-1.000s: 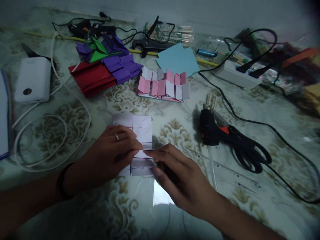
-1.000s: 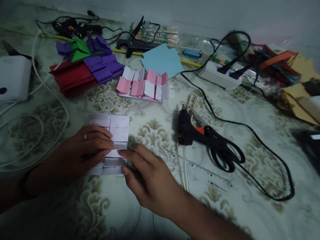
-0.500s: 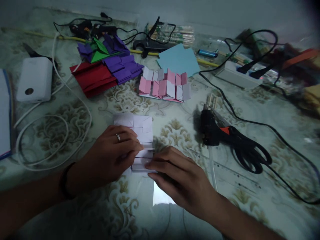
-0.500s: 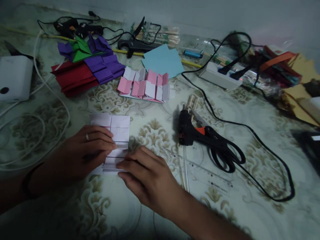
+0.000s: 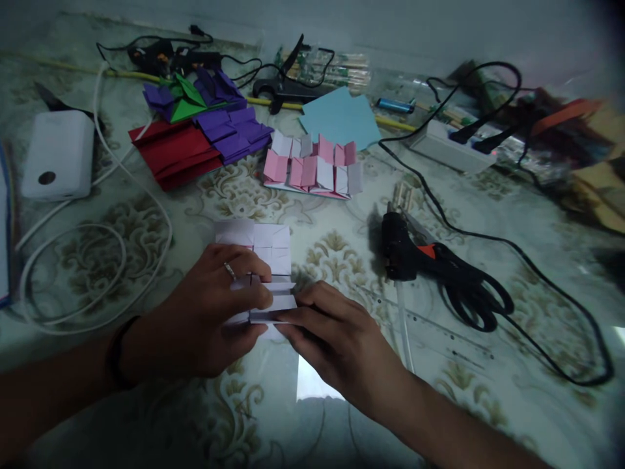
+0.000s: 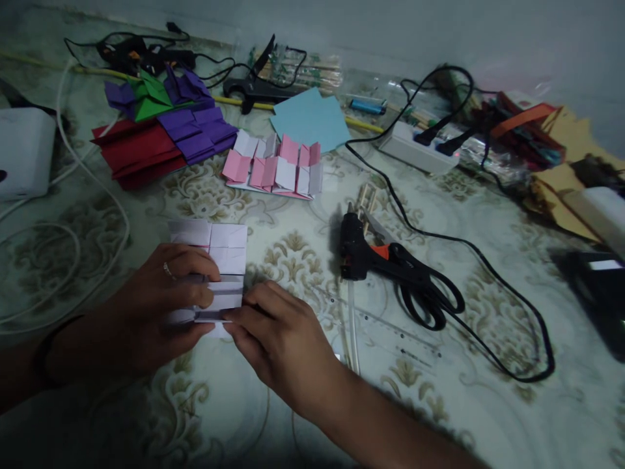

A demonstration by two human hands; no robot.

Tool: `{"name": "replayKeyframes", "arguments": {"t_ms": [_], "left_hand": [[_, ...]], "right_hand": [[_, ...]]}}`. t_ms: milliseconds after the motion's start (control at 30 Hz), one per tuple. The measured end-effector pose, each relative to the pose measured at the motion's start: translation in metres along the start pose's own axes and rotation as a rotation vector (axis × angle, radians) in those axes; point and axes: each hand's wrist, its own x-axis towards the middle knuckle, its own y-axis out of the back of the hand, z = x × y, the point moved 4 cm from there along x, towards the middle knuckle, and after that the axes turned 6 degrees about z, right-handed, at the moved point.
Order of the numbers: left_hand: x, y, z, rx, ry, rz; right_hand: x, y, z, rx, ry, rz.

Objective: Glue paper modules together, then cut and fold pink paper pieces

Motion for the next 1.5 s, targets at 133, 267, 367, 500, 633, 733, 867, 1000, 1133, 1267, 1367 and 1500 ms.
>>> {"name": "replayKeyframes", "arguments": {"t_ms": [133, 267, 367, 500, 633, 733, 867, 1000, 1133, 1267, 1367, 1500], "left_hand": [[-0.0018, -0.0008, -0.0005, -0.007, -0.003, 0.039], [-0.0034, -0.0016, -0.0015, -0.009, -0.017, 0.058], [-0.0044, -0.0023, -0.0025, -0.012, -0.026, 0.048], [-0.006, -0.0044, -0.004, -0.011, -0.061, 0.06], [-0.0067, -0.0061, -0.0062, -0.039, -0.025, 0.062], [-0.0056, -0.0052, -0.005, -0.037, -0.006, 0.041], [-0.0037, -0.0055, -0.0049, -0.016, 0.028, 0.0], [-0.0022, -0.0066, -0.005, -0.001, 0.013, 0.029], [-0.0008, -0.0084, -0.0036, 0.024, 0.01, 0.023], [-0.0021, -0.007, -0.0021, 0.02, -0.002, 0.05], [-0.0049, -0.0066, -0.0027, 0.035, 0.013, 0.018], [-0.0086, -0.0056, -0.0052, -0.011, 0.034, 0.032]], "right_hand": [[0.0004, 0.0001, -0.0006, -0.007, 0.01, 0.02], [-0.0006, 0.0018, -0.0004, -0.005, -0.004, 0.036], [-0.0015, 0.0023, -0.0001, 0.006, -0.014, 0.042], [-0.002, 0.0013, -0.0002, 0.019, -0.022, 0.044], [-0.003, 0.0016, 0.001, 0.048, -0.04, 0.053], [-0.0032, 0.003, 0.0018, 0.075, -0.037, 0.064], [-0.0004, 0.0023, 0.0006, 0.076, -0.035, 0.061], [0.004, -0.0005, -0.0037, 0.031, -0.037, 0.059], [0.0059, -0.0026, -0.0062, 0.0, -0.041, 0.061], [0.0043, -0.0034, -0.0048, 0.02, -0.047, 0.065], [0.0018, -0.0014, -0.0016, 0.072, -0.077, 0.086], [-0.0017, 0.0006, 0.0032, 0.12, -0.129, 0.072]]}}
